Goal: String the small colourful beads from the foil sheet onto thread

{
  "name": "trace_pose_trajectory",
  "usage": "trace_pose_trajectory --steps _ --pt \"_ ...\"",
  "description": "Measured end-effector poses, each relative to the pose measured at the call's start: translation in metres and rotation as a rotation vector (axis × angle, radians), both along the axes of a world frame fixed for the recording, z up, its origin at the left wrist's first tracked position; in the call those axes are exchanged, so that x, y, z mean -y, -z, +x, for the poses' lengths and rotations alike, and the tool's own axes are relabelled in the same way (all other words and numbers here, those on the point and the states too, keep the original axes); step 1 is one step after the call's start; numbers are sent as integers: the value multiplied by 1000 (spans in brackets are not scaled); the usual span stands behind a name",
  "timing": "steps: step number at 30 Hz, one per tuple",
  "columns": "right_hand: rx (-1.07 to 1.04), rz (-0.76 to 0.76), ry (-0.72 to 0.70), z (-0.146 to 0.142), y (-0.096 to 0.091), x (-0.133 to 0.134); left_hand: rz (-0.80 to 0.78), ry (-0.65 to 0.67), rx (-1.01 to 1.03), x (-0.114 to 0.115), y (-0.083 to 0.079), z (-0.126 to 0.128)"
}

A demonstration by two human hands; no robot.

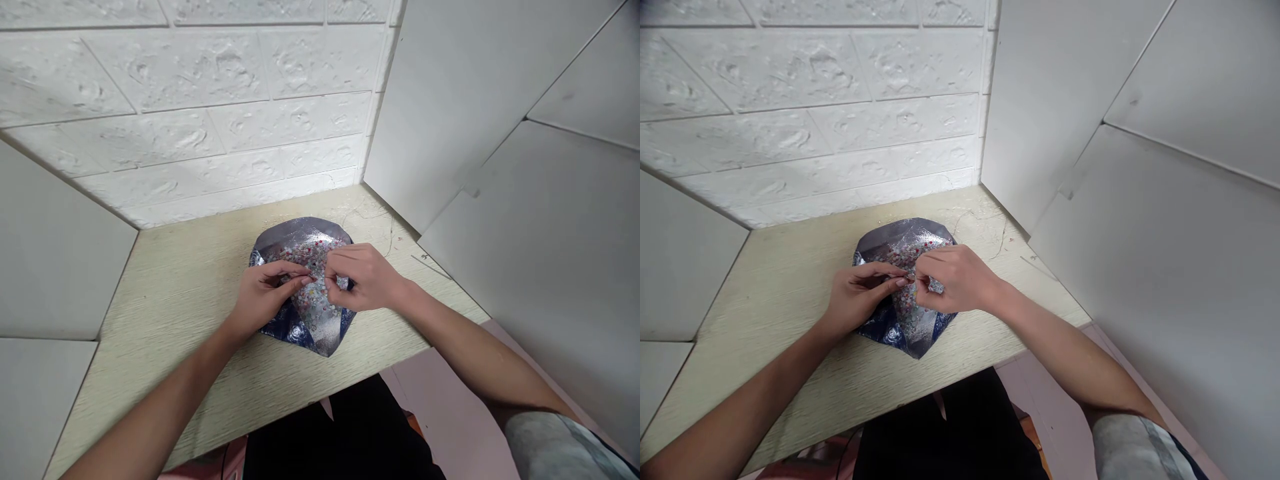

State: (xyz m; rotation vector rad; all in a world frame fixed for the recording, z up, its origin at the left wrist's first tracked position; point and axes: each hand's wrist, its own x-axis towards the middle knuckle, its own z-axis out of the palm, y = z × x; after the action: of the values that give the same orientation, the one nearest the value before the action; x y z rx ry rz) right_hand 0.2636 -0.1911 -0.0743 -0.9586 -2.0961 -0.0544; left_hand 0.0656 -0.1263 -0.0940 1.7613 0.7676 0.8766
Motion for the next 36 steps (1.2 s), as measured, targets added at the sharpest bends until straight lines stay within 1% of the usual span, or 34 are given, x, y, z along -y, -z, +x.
trace_pose_trajectory --steps 6,13,15,19,22,25,30,34,36 --pt "11 7 8 0 -1 0 1 -3 1 0 -1 1" --pt "60 -43 2 0 1 0 73 2 -13 -1 -2 0" --pt "68 -58 6 0 1 0 79 28 -3 -1 -3 0" --pt "76 -78 6 0 1 0 101 121 71 -1 -5 2" --pt "84 -90 9 0 1 0 122 139 87 0 -6 3" --pt "84 -89 13 0 1 0 105 153 73 2 -7 2" --pt "80 -65 45 0 0 0 133 140 0 2 -8 2" --pt "94 -69 42 0 0 0 164 96 -58 1 -6 3" --pt "87 -59 47 0 0 0 237 43 -121 2 -4 2"
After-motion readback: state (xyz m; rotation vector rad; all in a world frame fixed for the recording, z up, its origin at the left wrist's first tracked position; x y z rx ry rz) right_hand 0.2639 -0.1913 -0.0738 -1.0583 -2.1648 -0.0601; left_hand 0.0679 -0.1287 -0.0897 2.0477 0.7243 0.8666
